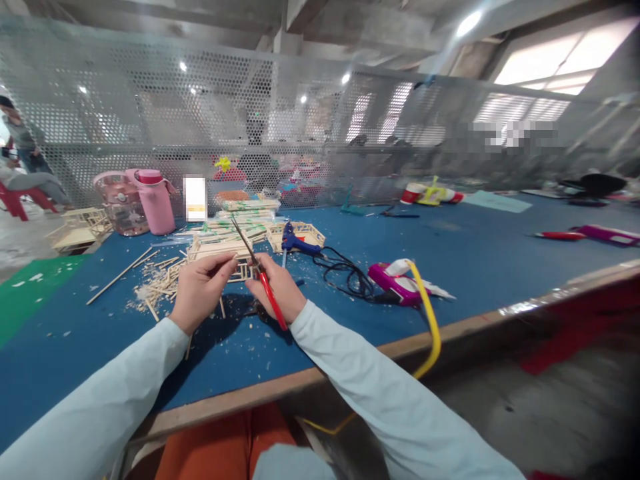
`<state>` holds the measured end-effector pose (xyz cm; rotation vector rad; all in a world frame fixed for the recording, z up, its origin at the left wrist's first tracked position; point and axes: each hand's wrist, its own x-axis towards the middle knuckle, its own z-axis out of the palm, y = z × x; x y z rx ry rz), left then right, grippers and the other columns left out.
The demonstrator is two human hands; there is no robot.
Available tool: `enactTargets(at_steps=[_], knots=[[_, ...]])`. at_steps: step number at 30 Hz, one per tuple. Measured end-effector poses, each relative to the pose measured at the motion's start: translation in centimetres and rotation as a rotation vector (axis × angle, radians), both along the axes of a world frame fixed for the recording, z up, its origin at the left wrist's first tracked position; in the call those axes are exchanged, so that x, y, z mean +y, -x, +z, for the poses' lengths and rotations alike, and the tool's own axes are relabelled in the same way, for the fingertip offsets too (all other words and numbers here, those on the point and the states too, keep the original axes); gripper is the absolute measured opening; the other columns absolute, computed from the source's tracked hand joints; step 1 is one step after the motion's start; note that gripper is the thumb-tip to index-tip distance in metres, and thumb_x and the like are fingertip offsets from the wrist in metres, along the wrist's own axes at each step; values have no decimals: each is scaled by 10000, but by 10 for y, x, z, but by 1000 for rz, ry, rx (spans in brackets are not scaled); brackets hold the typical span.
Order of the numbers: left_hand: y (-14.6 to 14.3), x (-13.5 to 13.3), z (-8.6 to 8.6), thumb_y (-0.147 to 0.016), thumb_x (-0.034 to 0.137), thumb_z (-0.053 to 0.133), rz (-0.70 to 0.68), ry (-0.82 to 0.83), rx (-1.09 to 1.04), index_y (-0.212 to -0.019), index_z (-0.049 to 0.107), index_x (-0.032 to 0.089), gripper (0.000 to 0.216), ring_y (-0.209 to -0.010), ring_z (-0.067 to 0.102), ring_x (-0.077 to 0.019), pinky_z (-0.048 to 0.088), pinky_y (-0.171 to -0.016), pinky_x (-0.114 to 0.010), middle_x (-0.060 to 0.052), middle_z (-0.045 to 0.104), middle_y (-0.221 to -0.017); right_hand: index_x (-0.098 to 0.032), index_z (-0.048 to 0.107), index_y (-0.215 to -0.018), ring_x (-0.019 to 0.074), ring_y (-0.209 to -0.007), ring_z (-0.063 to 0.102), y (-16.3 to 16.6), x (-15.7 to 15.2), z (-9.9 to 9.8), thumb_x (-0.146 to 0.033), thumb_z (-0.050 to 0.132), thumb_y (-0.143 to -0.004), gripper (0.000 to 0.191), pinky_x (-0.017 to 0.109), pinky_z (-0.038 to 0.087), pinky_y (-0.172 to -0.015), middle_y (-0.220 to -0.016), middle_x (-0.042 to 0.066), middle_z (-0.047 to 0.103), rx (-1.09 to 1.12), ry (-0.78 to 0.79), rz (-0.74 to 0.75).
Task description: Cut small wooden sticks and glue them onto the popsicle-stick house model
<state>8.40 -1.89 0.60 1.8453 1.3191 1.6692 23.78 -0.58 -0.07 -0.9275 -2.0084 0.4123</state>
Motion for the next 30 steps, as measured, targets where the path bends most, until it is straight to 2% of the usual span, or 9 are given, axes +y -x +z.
enactTargets(at_steps=[4, 7, 11, 20, 30], knots=[[-4, -2, 2, -695, 318, 629, -9, 61, -121, -853, 695, 128, 256, -684, 653, -170, 530, -643, -262, -58, 715, -780, -181, 480, -1050, 159, -802, 522, 0, -1, -2, -325, 571, -739, 354, 286, 417, -734, -927, 43, 570, -36, -15, 64], [-5, -4, 4, -683, 289, 633, -12, 66, -152, -822, 699, 135, 218, -673, 651, -165, 531, -625, -255, -47, 715, -759, -178, 474, -1082, 184, -876, 524, 1, -2, -2, -394, 607, -717, 444, 318, 415, -781, -996, 68, 569, -64, -47, 60], [-5, -5, 5, -666, 252, 639, -16, 26, -142, -770, 701, 140, 165, -661, 645, -160, 527, -614, -246, -37, 713, -729, -176, 478, -1071, 207, -916, 521, 1, -2, -2, -437, 627, -694, 482, 351, 410, -814, -1018, 84, 568, -83, -101, 37], [-2, -6, 4, -701, 255, 612, -25, -44, -75, -783, 698, 148, 161, -677, 634, -150, 513, -641, -247, -31, 705, -744, -170, 453, -1107, 226, -980, 496, 0, -2, 0, -478, 624, -685, 550, 385, 391, -856, -1050, 103, 550, -123, -165, 58], [-3, -8, 5, -688, 257, 631, -92, -13, -99, -777, 706, 161, 152, -679, 639, -157, 529, -648, -262, -35, 711, -763, -173, 441, -1105, 225, -970, 491, -2, -3, 1, -477, 621, -692, 543, 381, 396, -839, -1052, 100, 543, -107, -180, 85]])
